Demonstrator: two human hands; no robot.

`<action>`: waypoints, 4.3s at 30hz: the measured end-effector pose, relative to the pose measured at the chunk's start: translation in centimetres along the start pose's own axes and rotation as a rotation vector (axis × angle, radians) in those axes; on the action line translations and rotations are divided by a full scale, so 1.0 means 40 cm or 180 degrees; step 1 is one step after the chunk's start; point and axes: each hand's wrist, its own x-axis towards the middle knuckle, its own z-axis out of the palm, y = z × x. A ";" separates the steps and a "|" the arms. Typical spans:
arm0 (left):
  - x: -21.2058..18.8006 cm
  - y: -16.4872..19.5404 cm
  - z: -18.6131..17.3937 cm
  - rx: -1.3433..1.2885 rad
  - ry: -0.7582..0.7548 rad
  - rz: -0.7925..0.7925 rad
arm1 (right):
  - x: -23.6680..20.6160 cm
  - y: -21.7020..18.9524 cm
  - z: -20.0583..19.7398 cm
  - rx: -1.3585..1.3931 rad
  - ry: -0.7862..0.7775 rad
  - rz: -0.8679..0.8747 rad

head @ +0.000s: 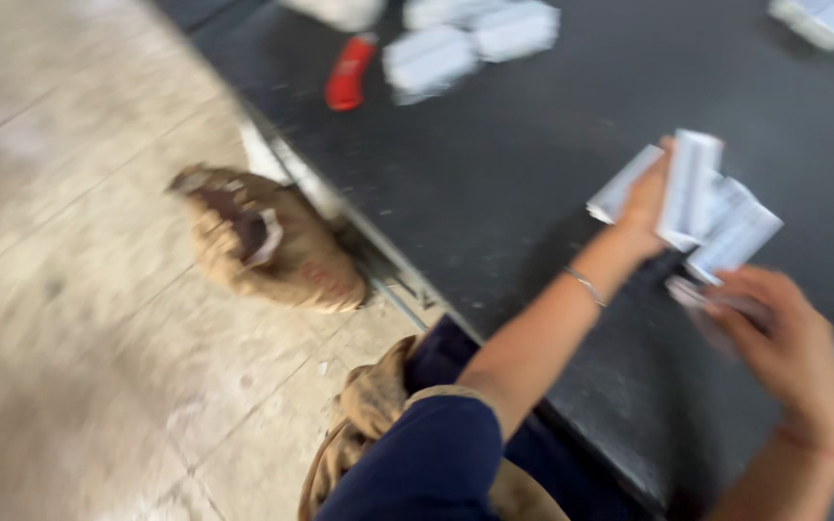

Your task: The person wipes several white plastic rectangular parts with a cloth, then places them into clear plastic bags. The person handles the parts one at a time, wiping each before bagging them.

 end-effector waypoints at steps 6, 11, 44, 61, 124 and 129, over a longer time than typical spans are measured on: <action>-0.047 0.008 -0.022 0.0289 -0.0728 -0.0095 | -0.020 -0.058 -0.004 -0.0012 -0.0012 -0.0414; -0.084 0.026 0.009 0.0898 -0.0750 0.0134 | -0.022 -0.076 0.004 0.0159 0.0041 -0.0362; -0.125 -0.016 0.048 0.3740 -0.0114 0.0717 | -0.027 0.069 -0.032 -0.0729 0.0963 0.0373; -0.160 -0.086 0.070 0.3811 -0.0720 0.1251 | -0.075 0.090 -0.102 0.0005 -0.0262 0.0698; -0.120 -0.094 0.046 0.1026 -0.0326 0.0025 | -0.024 -0.056 0.014 -0.0328 0.0872 -0.1222; -0.129 -0.102 0.059 0.1129 -0.0230 -0.0007 | -0.023 -0.061 0.002 -0.0606 0.1098 -0.1197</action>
